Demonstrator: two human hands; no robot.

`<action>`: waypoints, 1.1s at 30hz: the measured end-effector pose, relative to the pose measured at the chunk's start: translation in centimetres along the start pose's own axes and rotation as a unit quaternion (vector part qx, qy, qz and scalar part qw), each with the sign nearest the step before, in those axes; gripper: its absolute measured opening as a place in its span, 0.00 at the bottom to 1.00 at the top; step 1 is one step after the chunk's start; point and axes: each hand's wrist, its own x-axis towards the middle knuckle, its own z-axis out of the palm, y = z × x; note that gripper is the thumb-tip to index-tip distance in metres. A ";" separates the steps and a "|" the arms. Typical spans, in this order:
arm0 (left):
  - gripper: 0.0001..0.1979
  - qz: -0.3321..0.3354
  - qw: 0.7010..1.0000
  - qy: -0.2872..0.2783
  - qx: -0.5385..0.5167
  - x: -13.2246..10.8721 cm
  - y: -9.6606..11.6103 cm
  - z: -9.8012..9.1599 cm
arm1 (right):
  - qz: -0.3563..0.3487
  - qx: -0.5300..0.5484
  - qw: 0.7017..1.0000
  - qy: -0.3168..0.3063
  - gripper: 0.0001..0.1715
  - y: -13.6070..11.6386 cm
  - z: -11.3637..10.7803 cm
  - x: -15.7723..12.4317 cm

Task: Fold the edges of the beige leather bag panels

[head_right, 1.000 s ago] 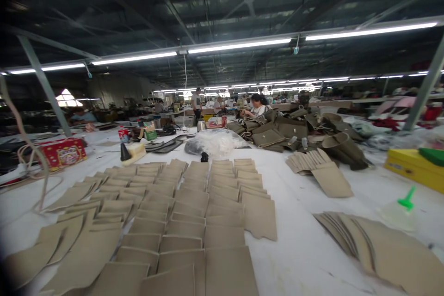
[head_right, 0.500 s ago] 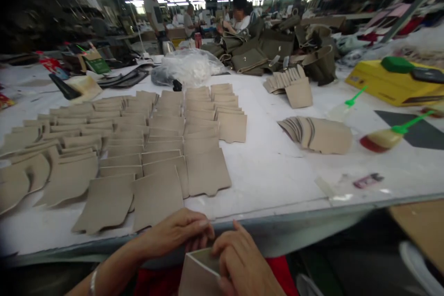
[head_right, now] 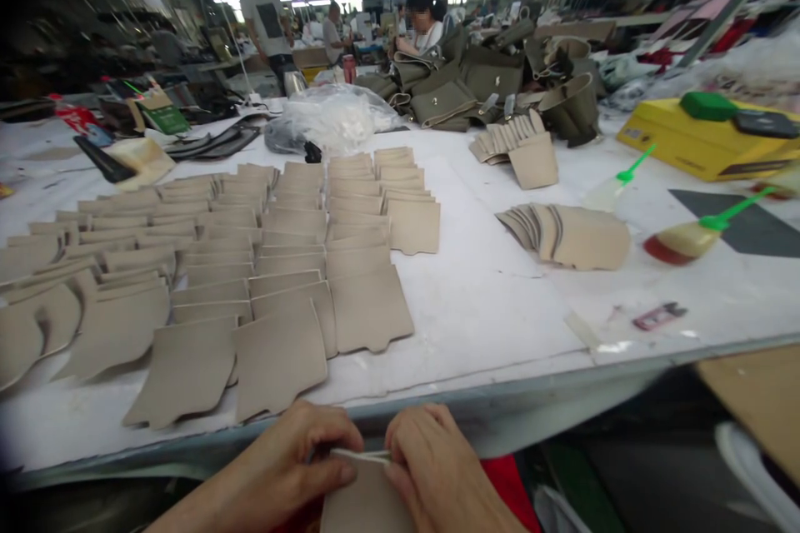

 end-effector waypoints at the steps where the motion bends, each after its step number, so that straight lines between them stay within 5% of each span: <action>1: 0.11 0.003 1.000 0.001 -0.004 0.0 0.0 0.0 | 0.006 0.000 1.000 -0.007 0.11 0.0 0.0 0.0; 9: 0.18 0.027 0.998 -0.048 0.020 0.1 0.4 0.2 | 0.015 -0.021 0.997 -0.069 0.12 -1.9 -2.1 0.9; 15: 0.08 0.048 0.995 -0.036 0.085 1.1 -0.1 1.6 | -0.019 -0.046 0.998 -0.037 0.12 -1.2 -1.2 0.2; 23: 0.09 0.102 0.986 -0.075 0.104 1.7 -1.1 2.6 | 0.134 0.018 0.983 -0.122 0.13 -2.0 -3.8 -0.2; 33: 0.12 0.111 0.984 -0.090 0.104 1.9 -2.1 2.9 | 0.116 0.037 0.977 -0.173 0.06 -0.4 -4.1 -1.0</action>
